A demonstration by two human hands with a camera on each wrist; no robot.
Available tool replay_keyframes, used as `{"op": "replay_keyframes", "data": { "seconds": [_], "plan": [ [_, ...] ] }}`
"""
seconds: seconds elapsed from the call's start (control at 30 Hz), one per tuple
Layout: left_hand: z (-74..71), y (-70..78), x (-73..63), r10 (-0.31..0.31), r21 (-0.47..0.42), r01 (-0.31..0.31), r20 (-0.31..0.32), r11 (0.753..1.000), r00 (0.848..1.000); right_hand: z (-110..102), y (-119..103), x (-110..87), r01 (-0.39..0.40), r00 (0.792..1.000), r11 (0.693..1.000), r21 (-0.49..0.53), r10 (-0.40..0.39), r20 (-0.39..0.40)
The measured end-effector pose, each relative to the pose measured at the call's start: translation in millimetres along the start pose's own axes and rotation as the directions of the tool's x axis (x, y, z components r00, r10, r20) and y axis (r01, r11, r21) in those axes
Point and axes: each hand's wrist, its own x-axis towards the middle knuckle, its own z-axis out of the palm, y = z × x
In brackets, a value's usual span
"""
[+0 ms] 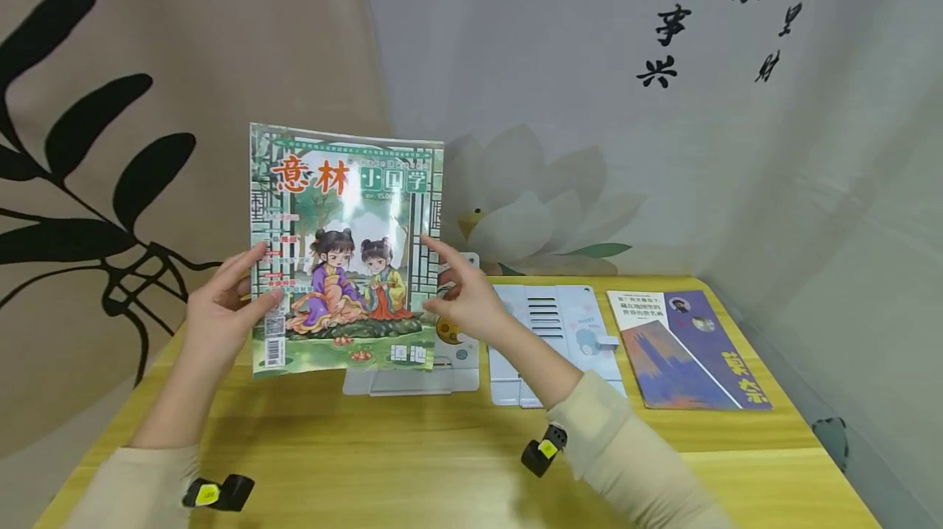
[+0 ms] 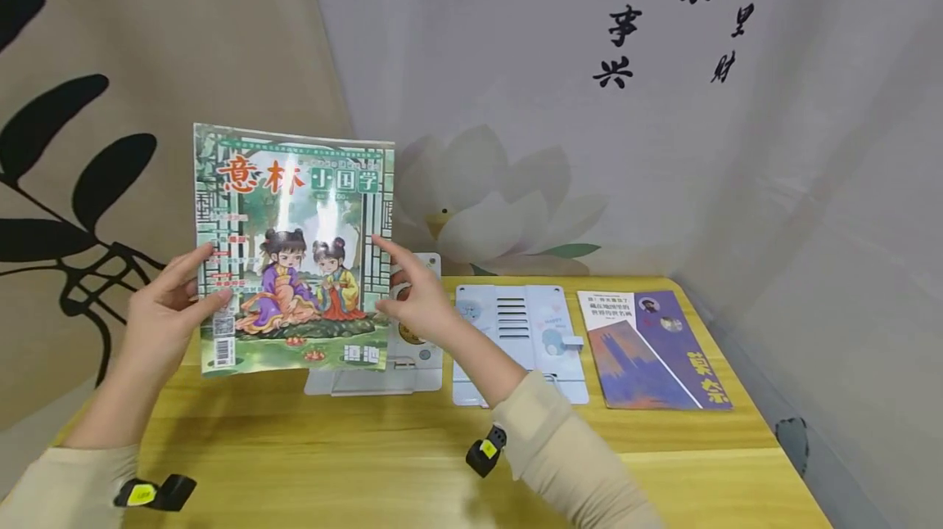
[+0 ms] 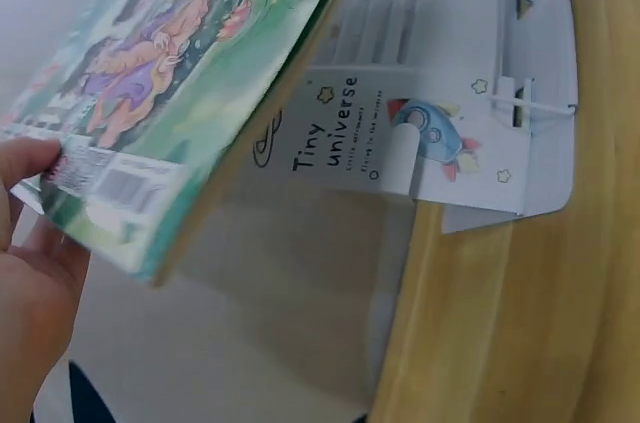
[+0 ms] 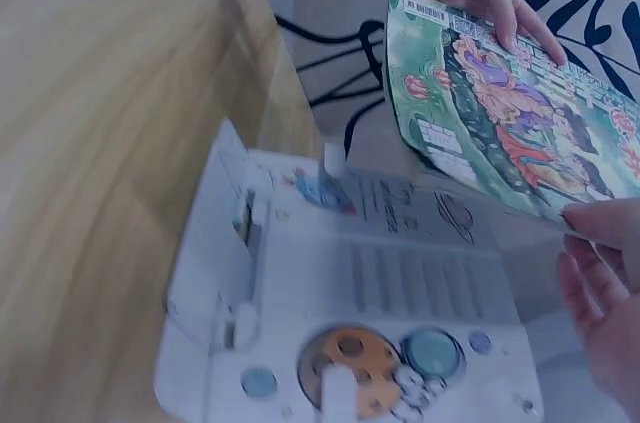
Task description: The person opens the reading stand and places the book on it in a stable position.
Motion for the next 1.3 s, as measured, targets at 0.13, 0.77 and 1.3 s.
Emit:
{"op": "replay_keyframes", "data": {
  "seconds": [0.13,0.77,1.3],
  "plan": [
    [5.7,4.1,15.0,0.012,0.226,-0.023,0.047,0.974,0.999,-15,-2,4.2,0.018,1.000,0.998,-0.056,-0.020,-0.022],
    [47.4,-15.8,55.8,0.173,0.338,-0.184,0.062,0.923,0.983,-48,19,19.9,0.077,0.977,0.960,-0.270,-0.126,-0.170],
    [62.3,-43.1,47.1,0.146,0.332,-0.156,0.054,0.931,0.988,-35,63,13.6,0.134,0.937,0.890,-0.436,-0.258,-0.238]
  ]
}}
